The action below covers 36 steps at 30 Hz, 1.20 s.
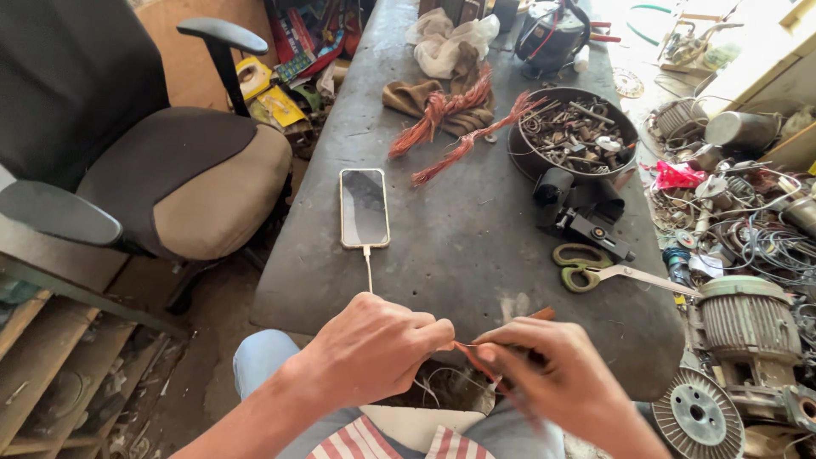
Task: The person strips the insulation from a bundle of copper wires by hand, separating the strands and placing the stripped wires on the workbench. The person repeatedly pulls and twists the wire to remove the outer coating.
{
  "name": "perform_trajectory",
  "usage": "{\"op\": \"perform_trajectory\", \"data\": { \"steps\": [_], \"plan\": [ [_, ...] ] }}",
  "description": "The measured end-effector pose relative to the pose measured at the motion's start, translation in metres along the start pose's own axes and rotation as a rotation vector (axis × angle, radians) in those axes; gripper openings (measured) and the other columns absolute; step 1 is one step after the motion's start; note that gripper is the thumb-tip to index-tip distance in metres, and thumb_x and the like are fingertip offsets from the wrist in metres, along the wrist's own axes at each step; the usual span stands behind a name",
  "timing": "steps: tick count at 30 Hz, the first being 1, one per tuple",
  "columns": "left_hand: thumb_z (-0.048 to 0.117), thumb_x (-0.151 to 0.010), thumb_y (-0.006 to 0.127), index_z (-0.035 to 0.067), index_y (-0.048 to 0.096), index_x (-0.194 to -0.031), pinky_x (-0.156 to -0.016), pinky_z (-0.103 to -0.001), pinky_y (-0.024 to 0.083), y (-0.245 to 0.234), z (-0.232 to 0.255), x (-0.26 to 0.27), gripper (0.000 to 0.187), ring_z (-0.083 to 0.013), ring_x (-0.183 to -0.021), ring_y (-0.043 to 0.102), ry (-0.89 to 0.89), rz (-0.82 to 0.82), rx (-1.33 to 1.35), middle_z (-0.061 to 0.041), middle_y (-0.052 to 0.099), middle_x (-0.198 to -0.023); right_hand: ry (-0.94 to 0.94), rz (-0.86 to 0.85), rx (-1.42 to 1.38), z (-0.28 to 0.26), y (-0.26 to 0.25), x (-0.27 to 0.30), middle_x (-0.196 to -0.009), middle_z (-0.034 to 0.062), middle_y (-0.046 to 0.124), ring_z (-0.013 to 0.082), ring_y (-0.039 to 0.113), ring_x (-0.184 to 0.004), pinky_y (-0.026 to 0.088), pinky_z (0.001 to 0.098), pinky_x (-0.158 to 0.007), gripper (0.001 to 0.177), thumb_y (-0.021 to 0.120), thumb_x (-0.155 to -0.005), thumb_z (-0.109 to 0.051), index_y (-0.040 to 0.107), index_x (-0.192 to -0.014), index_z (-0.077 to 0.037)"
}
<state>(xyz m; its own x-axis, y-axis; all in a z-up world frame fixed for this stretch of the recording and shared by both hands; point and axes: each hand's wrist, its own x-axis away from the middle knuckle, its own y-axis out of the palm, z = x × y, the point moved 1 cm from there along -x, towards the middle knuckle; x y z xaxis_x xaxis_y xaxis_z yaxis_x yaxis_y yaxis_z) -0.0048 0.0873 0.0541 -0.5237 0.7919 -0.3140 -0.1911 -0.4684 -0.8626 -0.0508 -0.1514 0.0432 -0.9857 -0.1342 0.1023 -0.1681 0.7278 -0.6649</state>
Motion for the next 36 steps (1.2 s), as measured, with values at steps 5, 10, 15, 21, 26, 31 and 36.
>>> {"op": "perform_trajectory", "data": {
  "steps": [5, 10, 15, 21, 26, 31, 36],
  "plan": [
    [0.007, -0.084, 0.065, 0.008, 0.064, -0.097, -0.057, -0.041, 0.051, -0.005, 0.004, 0.016, 0.013, -0.0288, -0.071, 0.07, -0.021, 0.166, 0.177, -0.006, 0.072, -0.08, -0.132, -0.056, -0.32, 0.044, -0.006, -0.009, -0.077, 0.0069, 0.076, 0.0108, 0.065, -0.07, 0.053, 0.0284, -0.061, 0.015, 0.073, -0.089, -0.011, 0.08, -0.097, 0.0],
    [0.008, -0.092, 0.063, 0.008, 0.064, -0.093, -0.053, -0.042, 0.049, 0.005, 0.005, 0.01, 0.002, -0.0291, -0.065, 0.07, -0.207, 0.351, 0.128, -0.009, 0.07, -0.07, -0.201, 0.009, -0.196, 0.059, 0.05, 0.01, -0.073, 0.0071, 0.073, 0.0136, 0.069, -0.068, 0.055, 0.0283, -0.062, 0.012, 0.074, -0.089, -0.012, 0.077, -0.098, -0.004],
    [0.007, -0.085, 0.065, 0.01, 0.066, -0.088, -0.049, -0.041, 0.049, 0.015, -0.002, 0.006, 0.004, -0.0274, -0.056, 0.068, -0.22, 0.268, -0.094, -0.008, 0.068, -0.064, -0.365, 0.365, 0.128, 0.029, 0.054, 0.041, -0.072, 0.0053, 0.07, 0.0163, 0.072, -0.066, 0.057, 0.0298, -0.06, 0.021, 0.071, -0.077, -0.003, 0.076, -0.095, -0.012],
    [0.005, -0.075, 0.068, 0.008, 0.064, -0.084, -0.051, -0.04, 0.046, 0.017, 0.017, 0.015, 0.01, -0.0265, -0.056, 0.065, 0.017, 0.135, 0.026, -0.006, 0.065, -0.064, -0.419, 0.093, 0.222, 0.034, -0.052, 0.018, -0.087, 0.0082, 0.073, 0.0245, 0.069, -0.083, 0.056, 0.0334, -0.072, 0.03, 0.069, -0.075, -0.003, 0.074, -0.105, -0.007],
    [0.01, -0.084, 0.074, 0.009, 0.063, -0.086, -0.052, -0.038, 0.045, 0.004, 0.031, 0.023, 0.011, -0.0246, -0.057, 0.065, 0.11, 0.164, 0.206, -0.003, 0.061, -0.061, -0.104, -0.362, -0.269, 0.098, -0.051, 0.004, -0.086, 0.0071, 0.078, 0.0169, 0.062, -0.082, 0.056, 0.0338, -0.072, 0.016, 0.075, -0.09, -0.013, 0.076, -0.099, 0.0],
    [0.006, -0.083, 0.07, 0.008, 0.065, -0.088, -0.052, -0.037, 0.046, 0.0, 0.025, 0.023, 0.008, -0.0269, -0.055, 0.062, -0.09, 0.521, 0.076, -0.005, 0.06, -0.062, -0.146, -0.307, -0.415, 0.152, 0.046, 0.038, -0.092, 0.0052, 0.078, 0.0142, 0.072, -0.093, 0.056, 0.0301, -0.082, 0.019, 0.073, -0.093, -0.017, 0.075, -0.102, -0.001],
    [0.011, -0.087, 0.074, 0.009, 0.064, -0.078, -0.044, -0.038, 0.041, 0.013, 0.008, 0.023, 0.014, -0.0239, -0.043, 0.058, -0.221, 0.423, -0.124, -0.003, 0.057, -0.05, -0.509, 0.344, 0.061, 0.131, 0.062, 0.056, -0.081, -0.0047, 0.07, 0.01, 0.069, -0.077, 0.056, 0.0234, -0.072, 0.017, 0.071, -0.081, -0.015, 0.077, -0.097, -0.018]
  ]
}}
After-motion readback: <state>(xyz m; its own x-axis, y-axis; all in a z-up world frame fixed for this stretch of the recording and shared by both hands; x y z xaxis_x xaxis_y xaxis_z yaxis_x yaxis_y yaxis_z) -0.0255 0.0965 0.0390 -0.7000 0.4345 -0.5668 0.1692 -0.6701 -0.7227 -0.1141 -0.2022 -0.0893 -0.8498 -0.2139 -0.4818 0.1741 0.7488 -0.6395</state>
